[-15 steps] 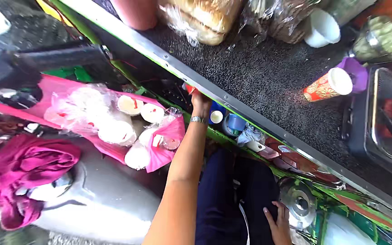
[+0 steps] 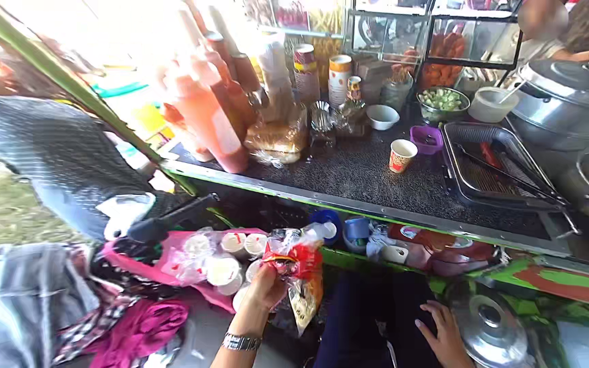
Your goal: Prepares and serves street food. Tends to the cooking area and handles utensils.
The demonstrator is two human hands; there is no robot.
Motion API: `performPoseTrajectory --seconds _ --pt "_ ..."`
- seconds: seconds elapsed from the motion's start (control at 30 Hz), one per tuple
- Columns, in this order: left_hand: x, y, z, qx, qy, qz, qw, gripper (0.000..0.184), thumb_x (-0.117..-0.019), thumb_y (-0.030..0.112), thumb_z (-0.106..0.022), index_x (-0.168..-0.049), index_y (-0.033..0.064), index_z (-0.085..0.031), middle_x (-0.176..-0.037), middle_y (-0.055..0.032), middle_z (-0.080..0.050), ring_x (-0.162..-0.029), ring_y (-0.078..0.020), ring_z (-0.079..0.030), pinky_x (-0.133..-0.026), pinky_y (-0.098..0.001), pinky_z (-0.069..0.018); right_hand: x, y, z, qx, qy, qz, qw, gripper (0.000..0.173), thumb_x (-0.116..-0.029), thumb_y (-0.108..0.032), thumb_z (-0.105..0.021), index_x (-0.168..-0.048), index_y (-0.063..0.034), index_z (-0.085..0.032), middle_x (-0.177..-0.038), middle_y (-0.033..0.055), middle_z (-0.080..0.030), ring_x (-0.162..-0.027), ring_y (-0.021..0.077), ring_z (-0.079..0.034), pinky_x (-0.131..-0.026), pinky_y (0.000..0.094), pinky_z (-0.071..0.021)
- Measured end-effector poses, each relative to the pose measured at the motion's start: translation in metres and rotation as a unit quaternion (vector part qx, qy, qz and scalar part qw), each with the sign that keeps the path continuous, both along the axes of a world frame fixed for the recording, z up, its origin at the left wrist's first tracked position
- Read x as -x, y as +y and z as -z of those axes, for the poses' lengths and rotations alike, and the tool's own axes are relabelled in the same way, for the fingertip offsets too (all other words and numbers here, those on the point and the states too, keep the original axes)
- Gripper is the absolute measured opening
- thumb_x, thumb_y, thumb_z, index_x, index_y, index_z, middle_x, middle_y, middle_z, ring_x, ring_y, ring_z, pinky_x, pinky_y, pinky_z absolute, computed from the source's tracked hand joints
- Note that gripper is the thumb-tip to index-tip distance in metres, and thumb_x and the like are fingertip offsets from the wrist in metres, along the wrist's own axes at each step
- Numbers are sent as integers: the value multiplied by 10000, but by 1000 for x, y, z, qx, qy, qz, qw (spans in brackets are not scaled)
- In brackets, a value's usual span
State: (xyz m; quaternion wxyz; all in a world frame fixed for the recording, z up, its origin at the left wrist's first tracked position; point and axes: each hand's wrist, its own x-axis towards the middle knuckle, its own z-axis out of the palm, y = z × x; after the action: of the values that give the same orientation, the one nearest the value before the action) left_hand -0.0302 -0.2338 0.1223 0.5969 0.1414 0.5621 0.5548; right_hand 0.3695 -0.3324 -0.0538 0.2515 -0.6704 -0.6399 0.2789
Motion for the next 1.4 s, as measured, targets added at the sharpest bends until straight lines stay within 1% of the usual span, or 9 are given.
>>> performPoseTrajectory --seconds 0.2,0.33,0.5,0.6,0.77,0.9,1.1,1.27,1.4 --pt "-6 -1 -113 -208 31 84 974 241 -1006 335 -483 -996 161 -648 -864 -2 -751 -803 -102 -725 -729 -306 -621 19 100 -87 -274 84 -70 955 386 -971 -343 -640 -1153 -12 -717 -1351 262 -596 -1296 437 -541 -1077 600 -444" --pt "-29 49 -162 -248 59 133 958 350 -1075 208 -292 -1004 150 -629 -865 -3 -748 -806 -89 -724 -756 -283 -619 19 180 -164 -368 55 -54 927 400 -981 -349 -641 -1155 5 -706 -1383 329 -552 -1347 540 -459 -1092 670 -382" --pt "-56 141 -173 -272 81 172 943 288 -1064 213 -347 -1036 161 -629 -869 20 -743 -815 -66 -715 -772 -264 -610 10 277 -194 -368 -28 -11 929 528 -933 -421 -667 -1315 -58 -662 -1465 390 -453 -1373 655 -355 -1087 763 -315" --pt "-69 195 -160 -252 69 179 948 315 -1068 133 -303 -1021 132 -614 -865 22 -737 -822 -62 -711 -782 -259 -605 7 313 -185 -349 -51 -16 936 554 -884 -384 -728 -1324 -55 -660 -1473 399 -441 -1377 676 -334 -1091 791 -285" --pt "-71 253 -122 -222 112 238 939 329 -1029 162 -361 -992 176 -687 -873 100 -747 -824 1 -698 -780 -225 -596 1 325 -176 -308 -58 -26 949 225 -916 -187 -654 -957 15 -744 -1366 349 -569 -1281 565 -529 -1052 661 -445" --pt "-65 257 -125 -151 127 201 960 312 -1072 199 -332 -1167 79 -604 -896 62 -718 -834 -30 -692 -803 -253 -596 -25 313 -202 -246 -103 -20 964 166 -919 -72 -648 -943 70 -729 -1336 391 -562 -1254 587 -530 -1063 648 -434" --pt "-37 241 -141 -139 341 168 915 413 -1017 310 -547 -1310 40 -654 -1323 -175 -603 -1182 -238 -602 -997 -424 -510 -38 299 -247 -214 -148 -3 966 610 -878 -352 -756 -1310 62 -635 -1449 440 -441 -1343 700 -360 -1089 784 -297" --pt "-30 226 -157 -108 283 199 932 305 -1031 204 -535 -1225 9 -668 -1225 -105 -653 -980 -129 -666 -860 -319 -571 18 300 -312 -84 20 -34 996 401 -1025 -335 -577 -1141 22 -718 -1175 213 -690 -1071 309 -685 -888 462 -582" --pt "-29 227 -168 -71 276 273 919 447 -1070 314 -492 -1386 1 -534 -1179 -159 -669 -976 -189 -685 -884 -395 -576 75 328 -317 153 222 -36 962 560 -1044 -353 -544 -1440 42 -518 -1388 221 -596 -1234 259 -624 -1005 421 -540"
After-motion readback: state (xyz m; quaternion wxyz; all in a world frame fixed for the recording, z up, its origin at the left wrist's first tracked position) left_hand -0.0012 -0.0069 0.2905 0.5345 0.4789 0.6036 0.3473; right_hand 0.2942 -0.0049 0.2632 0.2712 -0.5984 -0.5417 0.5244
